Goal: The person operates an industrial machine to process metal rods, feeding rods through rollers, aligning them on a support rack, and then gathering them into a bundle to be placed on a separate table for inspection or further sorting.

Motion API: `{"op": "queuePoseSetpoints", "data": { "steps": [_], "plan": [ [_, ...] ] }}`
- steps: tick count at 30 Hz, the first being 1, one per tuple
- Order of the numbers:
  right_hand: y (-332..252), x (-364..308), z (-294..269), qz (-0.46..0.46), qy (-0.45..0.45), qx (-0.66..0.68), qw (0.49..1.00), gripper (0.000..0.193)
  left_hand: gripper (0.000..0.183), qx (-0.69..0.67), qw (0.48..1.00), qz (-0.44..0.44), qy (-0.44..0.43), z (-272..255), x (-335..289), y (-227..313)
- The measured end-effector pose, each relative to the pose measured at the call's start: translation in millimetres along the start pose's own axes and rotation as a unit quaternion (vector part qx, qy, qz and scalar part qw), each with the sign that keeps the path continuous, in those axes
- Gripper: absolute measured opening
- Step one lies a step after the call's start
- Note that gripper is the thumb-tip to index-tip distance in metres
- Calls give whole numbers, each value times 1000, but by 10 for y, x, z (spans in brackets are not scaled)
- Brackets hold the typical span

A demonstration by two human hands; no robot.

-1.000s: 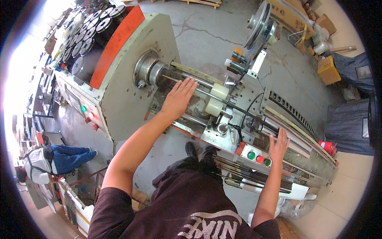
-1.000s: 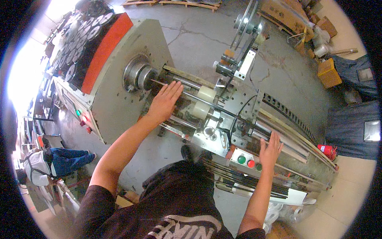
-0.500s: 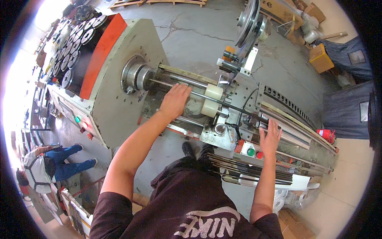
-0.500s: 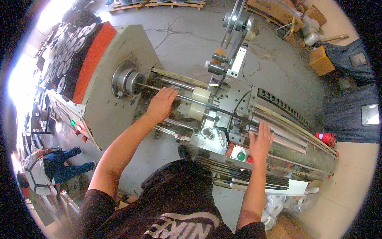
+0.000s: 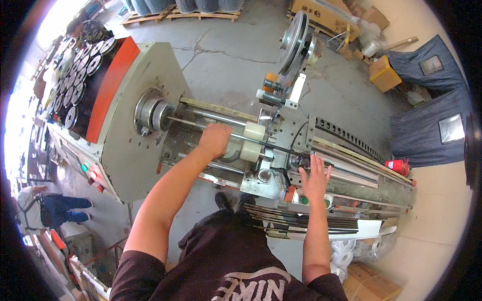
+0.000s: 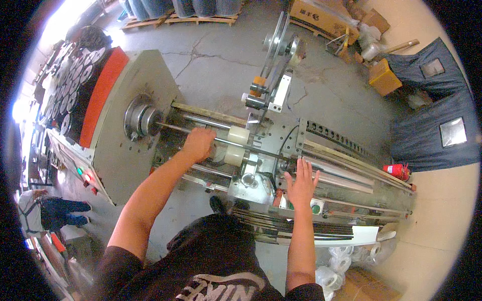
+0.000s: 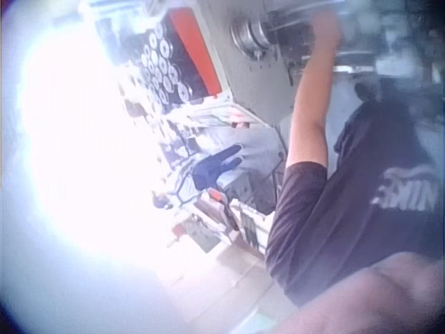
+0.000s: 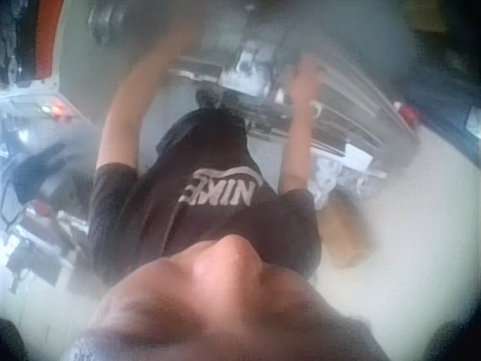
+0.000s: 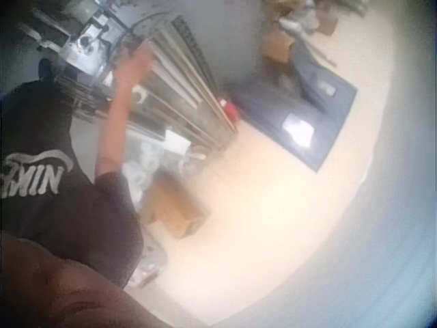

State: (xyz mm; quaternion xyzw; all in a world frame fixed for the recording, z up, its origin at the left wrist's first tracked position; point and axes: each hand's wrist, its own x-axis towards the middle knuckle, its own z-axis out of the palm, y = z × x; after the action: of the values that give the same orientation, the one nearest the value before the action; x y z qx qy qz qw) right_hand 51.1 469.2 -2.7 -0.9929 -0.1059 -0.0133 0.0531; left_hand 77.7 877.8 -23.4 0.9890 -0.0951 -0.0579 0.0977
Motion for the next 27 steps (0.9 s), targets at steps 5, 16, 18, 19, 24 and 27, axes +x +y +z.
{"op": "queuePoseSetpoints", "data": {
  "steps": [5, 16, 18, 19, 24, 27],
  "plan": [
    [-323, 57, 17, -12, 14, 14, 1000, 69, 34, -45, 997, 33, 62, 170, -8, 19],
    [-680, 137, 25, 32, 2, 11, 999, 72, 32, 22, 999, -42, -17, 19, -268, -1104],
    [-676, 128, 38, 37, 5, 16, 999, 71, 34, 20, 997, -62, -51, -49, -323, -1227],
    [-676, 132, 49, 35, 15, 13, 999, 71, 37, 32, 997, -56, -52, 45, -296, -1319],
    [-763, 118, 67, 33, 35, 25, 999, 69, 32, 9, 995, -39, -96, -58, -158, -991],
    [-848, 122, 87, 22, 41, 24, 999, 70, 30, 10, 992, -39, -120, -74, -30, -625]
  ]
}}
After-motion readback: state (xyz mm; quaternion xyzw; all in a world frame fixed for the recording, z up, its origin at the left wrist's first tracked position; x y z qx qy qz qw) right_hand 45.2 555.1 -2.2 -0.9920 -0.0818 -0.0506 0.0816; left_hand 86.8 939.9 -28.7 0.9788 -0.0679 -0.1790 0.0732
